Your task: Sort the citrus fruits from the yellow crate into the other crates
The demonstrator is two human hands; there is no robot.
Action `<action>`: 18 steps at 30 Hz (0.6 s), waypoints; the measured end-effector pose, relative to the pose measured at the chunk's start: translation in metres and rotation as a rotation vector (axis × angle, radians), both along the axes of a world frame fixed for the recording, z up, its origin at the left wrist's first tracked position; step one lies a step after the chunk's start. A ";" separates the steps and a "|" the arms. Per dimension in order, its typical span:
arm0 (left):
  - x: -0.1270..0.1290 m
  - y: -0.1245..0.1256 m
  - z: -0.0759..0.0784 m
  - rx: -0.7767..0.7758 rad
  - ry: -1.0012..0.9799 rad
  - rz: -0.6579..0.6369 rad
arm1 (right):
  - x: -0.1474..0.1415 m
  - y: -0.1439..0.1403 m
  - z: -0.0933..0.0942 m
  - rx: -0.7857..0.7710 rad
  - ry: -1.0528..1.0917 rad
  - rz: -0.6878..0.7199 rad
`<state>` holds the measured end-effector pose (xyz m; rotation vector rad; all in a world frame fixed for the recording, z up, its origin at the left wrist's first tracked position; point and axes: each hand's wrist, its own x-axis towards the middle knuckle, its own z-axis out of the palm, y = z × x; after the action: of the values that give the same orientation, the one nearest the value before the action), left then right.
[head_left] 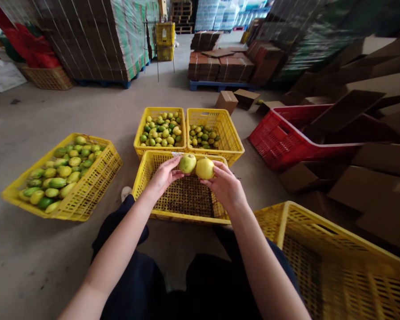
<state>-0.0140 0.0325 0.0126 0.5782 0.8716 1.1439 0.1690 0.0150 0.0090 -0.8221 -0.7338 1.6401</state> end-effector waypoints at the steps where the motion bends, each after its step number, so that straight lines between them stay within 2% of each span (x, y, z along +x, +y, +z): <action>1: 0.000 0.000 0.000 -0.012 -0.004 0.010 | 0.000 0.000 -0.001 0.004 -0.009 0.006; 9: 0.003 0.001 -0.005 -0.029 0.033 0.076 | 0.001 0.005 -0.008 -0.021 -0.044 0.068; 13: 0.005 -0.001 -0.008 -0.010 0.097 0.022 | 0.000 0.006 -0.011 -0.037 -0.066 0.096; 18: 0.006 -0.004 -0.006 0.098 0.123 -0.059 | -0.005 0.003 -0.008 0.010 -0.093 0.073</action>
<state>-0.0079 0.0290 0.0066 0.7562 0.9009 1.1112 0.1640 0.0178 0.0011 -0.8781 -0.8448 1.6707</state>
